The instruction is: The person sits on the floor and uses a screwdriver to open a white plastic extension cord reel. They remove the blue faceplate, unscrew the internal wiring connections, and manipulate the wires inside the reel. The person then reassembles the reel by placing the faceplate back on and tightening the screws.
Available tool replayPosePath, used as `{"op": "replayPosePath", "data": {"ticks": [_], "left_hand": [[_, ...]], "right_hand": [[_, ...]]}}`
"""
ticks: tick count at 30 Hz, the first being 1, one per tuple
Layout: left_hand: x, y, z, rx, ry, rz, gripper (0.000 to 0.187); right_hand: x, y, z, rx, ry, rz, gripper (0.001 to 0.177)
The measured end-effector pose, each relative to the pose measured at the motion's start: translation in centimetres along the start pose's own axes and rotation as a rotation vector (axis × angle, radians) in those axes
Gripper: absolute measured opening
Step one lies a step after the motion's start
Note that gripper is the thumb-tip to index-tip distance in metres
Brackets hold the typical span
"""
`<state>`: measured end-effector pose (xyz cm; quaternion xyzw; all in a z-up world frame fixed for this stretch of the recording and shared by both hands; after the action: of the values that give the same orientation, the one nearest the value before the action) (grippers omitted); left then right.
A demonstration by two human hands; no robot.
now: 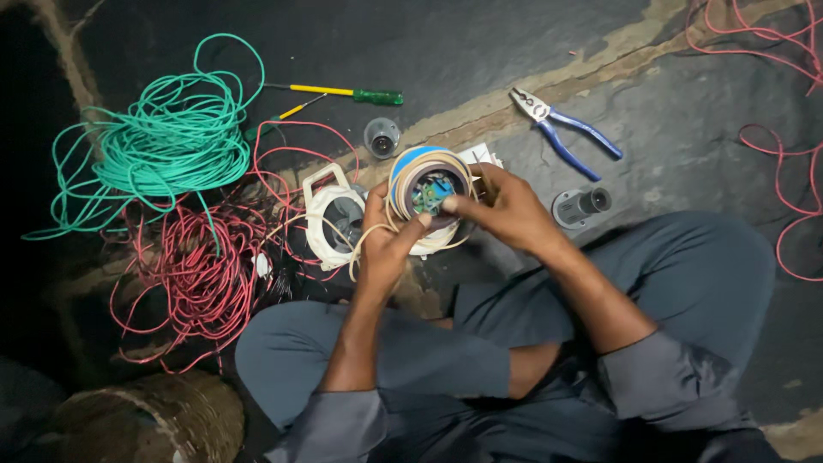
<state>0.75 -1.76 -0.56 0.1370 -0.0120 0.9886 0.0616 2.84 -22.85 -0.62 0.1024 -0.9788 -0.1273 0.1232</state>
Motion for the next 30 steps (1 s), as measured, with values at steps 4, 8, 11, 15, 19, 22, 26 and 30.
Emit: {"op": "replayPosePath", "data": {"ticks": [4,8,11,15,19,22,26,30], "left_hand": [[0.1,-0.5,-0.2,-0.043,-0.01,0.036,0.063],[0.0,-0.2,-0.2,-0.001,0.011,0.042,0.065],[0.0,-0.1,-0.1,-0.003,0.021,0.046,0.065],[0.1,0.0,-0.2,-0.042,0.017,0.078,0.065],[-0.1,0.1,-0.3,-0.067,0.025,0.118,0.067],[-0.1,0.0,-0.1,-0.049,0.07,0.107,0.065],[0.2,0.0,0.8,-0.052,0.134,0.076,0.063],[0.3,0.2,1.6,-0.086,0.179,0.053,0.063]], "right_hand": [[0.0,-0.2,-0.3,-0.082,0.105,-0.01,0.043],[0.3,-0.3,-1.1,-0.072,0.151,-0.016,0.047],[0.4,-0.2,-1.3,-0.043,0.104,-0.029,0.048],[0.6,0.3,-1.6,-0.013,0.082,-0.01,0.047],[1.0,0.6,-2.6,0.057,0.065,-0.011,0.045],[1.3,0.6,-2.9,0.006,0.055,-0.002,0.044],[1.6,0.4,-2.9,-0.059,0.025,-0.015,0.044],[1.7,0.3,-3.2,-0.015,-0.045,-0.028,0.043]]}}
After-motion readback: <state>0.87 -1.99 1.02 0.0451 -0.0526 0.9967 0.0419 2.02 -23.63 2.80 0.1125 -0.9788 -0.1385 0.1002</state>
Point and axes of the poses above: each hand's wrist, its own x-axis away from the middle knuckle, its own y-axis out of the palm, z = x × y, the point moved 1 cm from there along -x, towards the middle knuckle, and after that the axes turned 14 degrees about -x, right-handed, at the moved point
